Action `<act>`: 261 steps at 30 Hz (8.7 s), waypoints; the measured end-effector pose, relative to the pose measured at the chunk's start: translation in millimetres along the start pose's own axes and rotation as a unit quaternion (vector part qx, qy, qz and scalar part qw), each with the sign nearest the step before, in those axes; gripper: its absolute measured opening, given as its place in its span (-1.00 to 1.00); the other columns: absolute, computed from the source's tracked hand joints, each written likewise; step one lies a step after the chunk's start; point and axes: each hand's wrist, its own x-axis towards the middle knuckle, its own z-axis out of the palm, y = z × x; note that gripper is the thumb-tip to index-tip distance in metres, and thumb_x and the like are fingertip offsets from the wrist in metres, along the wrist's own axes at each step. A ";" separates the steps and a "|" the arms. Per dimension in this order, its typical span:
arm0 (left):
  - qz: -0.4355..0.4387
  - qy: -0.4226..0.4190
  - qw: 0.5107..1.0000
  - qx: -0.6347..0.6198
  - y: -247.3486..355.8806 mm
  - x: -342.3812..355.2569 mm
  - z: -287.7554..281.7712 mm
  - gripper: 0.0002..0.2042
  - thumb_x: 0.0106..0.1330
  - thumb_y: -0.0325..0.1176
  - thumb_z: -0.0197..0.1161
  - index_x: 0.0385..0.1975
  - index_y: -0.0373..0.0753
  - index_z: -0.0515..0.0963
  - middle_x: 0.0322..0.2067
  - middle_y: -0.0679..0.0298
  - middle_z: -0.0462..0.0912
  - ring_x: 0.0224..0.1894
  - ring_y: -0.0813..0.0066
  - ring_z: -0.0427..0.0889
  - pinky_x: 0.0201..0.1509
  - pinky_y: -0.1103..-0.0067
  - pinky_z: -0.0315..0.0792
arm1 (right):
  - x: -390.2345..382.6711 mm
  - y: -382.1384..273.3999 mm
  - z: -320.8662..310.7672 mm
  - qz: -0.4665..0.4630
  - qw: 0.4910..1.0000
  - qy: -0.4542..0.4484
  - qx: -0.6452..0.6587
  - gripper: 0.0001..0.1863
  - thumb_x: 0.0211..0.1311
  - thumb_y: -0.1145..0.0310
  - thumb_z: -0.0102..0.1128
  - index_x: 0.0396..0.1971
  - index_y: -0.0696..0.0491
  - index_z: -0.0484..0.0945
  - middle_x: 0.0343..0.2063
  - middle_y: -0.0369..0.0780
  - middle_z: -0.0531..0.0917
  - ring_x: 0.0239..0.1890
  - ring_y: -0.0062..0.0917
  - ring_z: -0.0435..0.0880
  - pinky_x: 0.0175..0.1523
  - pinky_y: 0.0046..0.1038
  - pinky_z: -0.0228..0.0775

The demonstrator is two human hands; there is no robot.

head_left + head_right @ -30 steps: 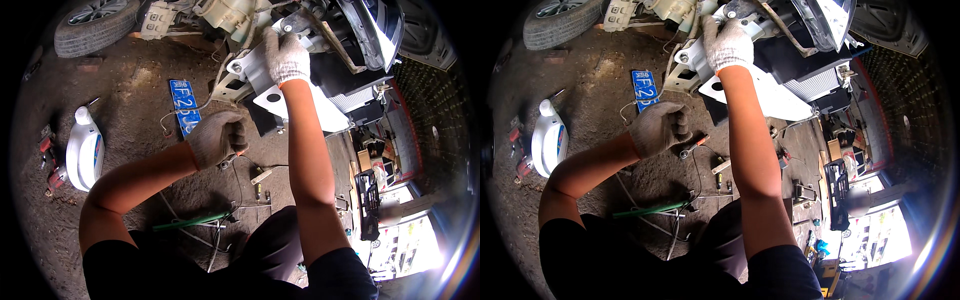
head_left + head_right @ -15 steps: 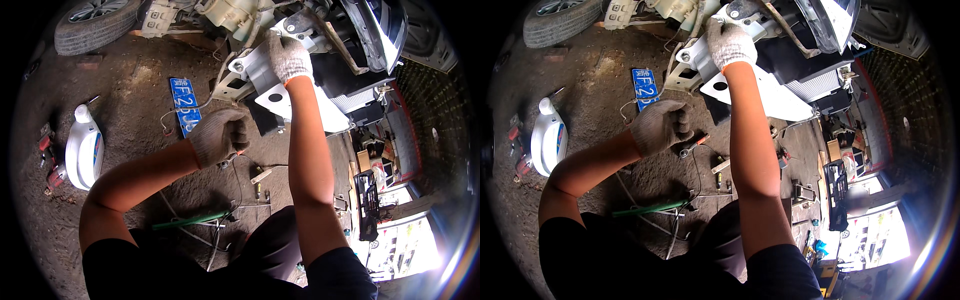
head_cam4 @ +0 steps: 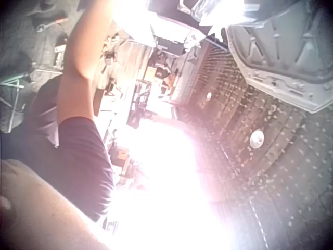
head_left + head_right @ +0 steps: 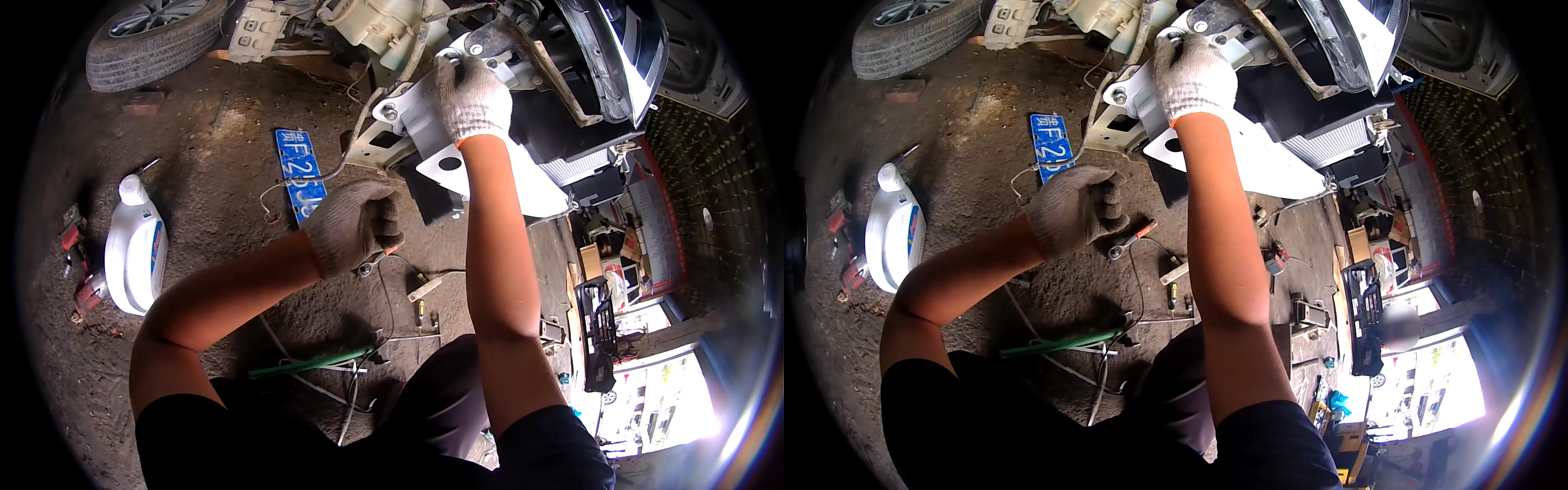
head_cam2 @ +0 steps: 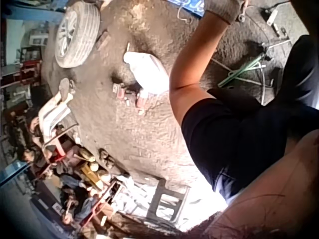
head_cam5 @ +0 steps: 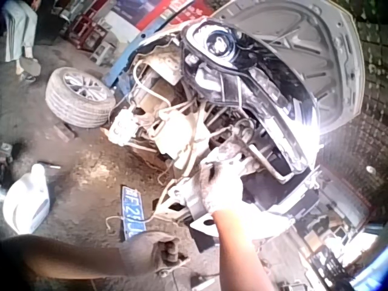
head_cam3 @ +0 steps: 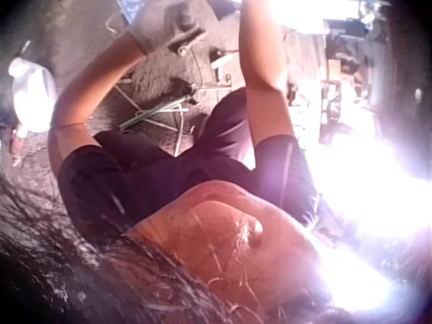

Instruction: The person positions a white car bumper against the front of a vehicle, aligns it with the frame, and uses a pneumatic impact wrench to drive bolts into the mounting brackets.

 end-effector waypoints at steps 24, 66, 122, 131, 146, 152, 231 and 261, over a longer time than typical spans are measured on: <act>-0.016 -0.016 1.000 -0.010 -1.6 6.7 -9.5 -0.82 0.43 -0.31 0.04 -0.29 -0.26 0.52 -0.53 0.34 0.53 -0.48 0.39 0.51 -0.12 0.33 0.45 | -5.9 -5.9 -4.7 0.031 0.999 -0.003 0.028 -0.37 0.42 -0.12 -0.29 -0.25 0.12 0.64 -0.24 0.07 0.67 -0.12 0.03 0.63 0.05 -0.10 0.44; 0.367 0.123 -0.056 0.920 -251.0 344.3 231.9 -0.47 0.37 -0.17 0.20 0.24 -0.34 0.33 0.13 -0.14 0.44 0.17 -0.07 0.47 0.22 0.19 0.39 | -491.2 783.0 98.9 0.400 0.573 -0.707 0.107 -0.49 0.24 0.09 0.09 0.06 0.13 0.56 -0.11 -0.11 0.68 -0.11 -0.25 0.70 -0.03 -0.13 0.53; 0.329 0.147 -0.098 0.927 -319.2 539.3 247.4 -0.42 0.28 0.31 0.04 -0.44 -0.21 0.42 -0.56 0.06 0.53 -0.50 0.01 0.58 -0.43 0.24 0.46 | -434.7 893.5 43.2 0.559 0.479 0.087 0.671 -0.86 0.15 0.35 0.32 -0.43 0.10 0.59 -0.62 -0.25 0.60 -0.63 -0.52 0.56 -0.48 -0.48 0.41; 0.151 0.260 -0.014 0.954 -327.2 517.8 276.2 -0.32 0.22 0.40 0.04 -0.17 -0.22 0.51 -0.40 0.10 0.62 -0.31 0.19 0.64 -0.25 0.32 0.49 | -320.5 804.4 -123.0 0.195 0.908 -0.125 0.349 -0.67 0.09 0.34 0.25 -0.08 -0.04 0.57 -0.29 -0.29 0.67 -0.26 -0.44 0.64 -0.11 -0.37 0.48; 0.325 0.205 0.117 0.916 -320.4 521.5 264.5 -0.43 0.10 0.34 0.18 -0.29 -0.11 0.53 -0.42 0.19 0.62 -0.29 0.24 0.62 -0.14 0.26 0.39 | -304.9 585.4 -129.9 0.224 0.555 0.067 0.798 -0.28 0.12 0.08 0.39 0.21 0.12 0.37 -0.63 -0.32 0.40 -0.52 -0.49 0.41 -0.34 -0.39 0.27; 0.226 0.243 0.114 0.936 -335.9 521.2 284.6 -0.39 0.13 0.34 0.18 -0.21 -0.16 0.54 -0.26 0.08 0.64 -0.13 0.17 0.61 0.02 0.26 0.37 | -312.8 615.2 -113.3 0.379 0.480 0.185 0.769 -0.41 0.19 0.11 0.32 0.07 0.18 0.39 -0.63 -0.31 0.42 -0.52 -0.51 0.45 -0.33 -0.44 0.33; 0.237 0.260 -0.080 0.933 -344.5 554.3 273.7 -0.48 0.17 0.22 0.14 -0.42 -0.22 0.41 -0.50 0.06 0.56 -0.38 0.02 0.59 -0.24 0.17 0.40 | -99.3 1040.9 41.8 0.001 0.977 -0.199 0.081 -0.68 0.06 0.16 0.25 -0.20 -0.03 0.61 -0.36 -0.09 0.72 -0.24 -0.16 0.72 -0.17 -0.19 0.55; 0.247 0.241 -0.084 0.935 -338.3 556.6 270.5 -0.49 0.18 0.17 0.13 -0.39 -0.28 0.42 -0.48 0.02 0.55 -0.40 -0.03 0.57 -0.26 0.17 0.41 | -156.8 1077.7 98.1 0.140 0.967 -0.129 0.169 -0.56 0.12 0.15 0.19 0.04 -0.13 0.52 -0.38 -0.16 0.72 -0.29 -0.22 0.72 -0.21 -0.26 0.53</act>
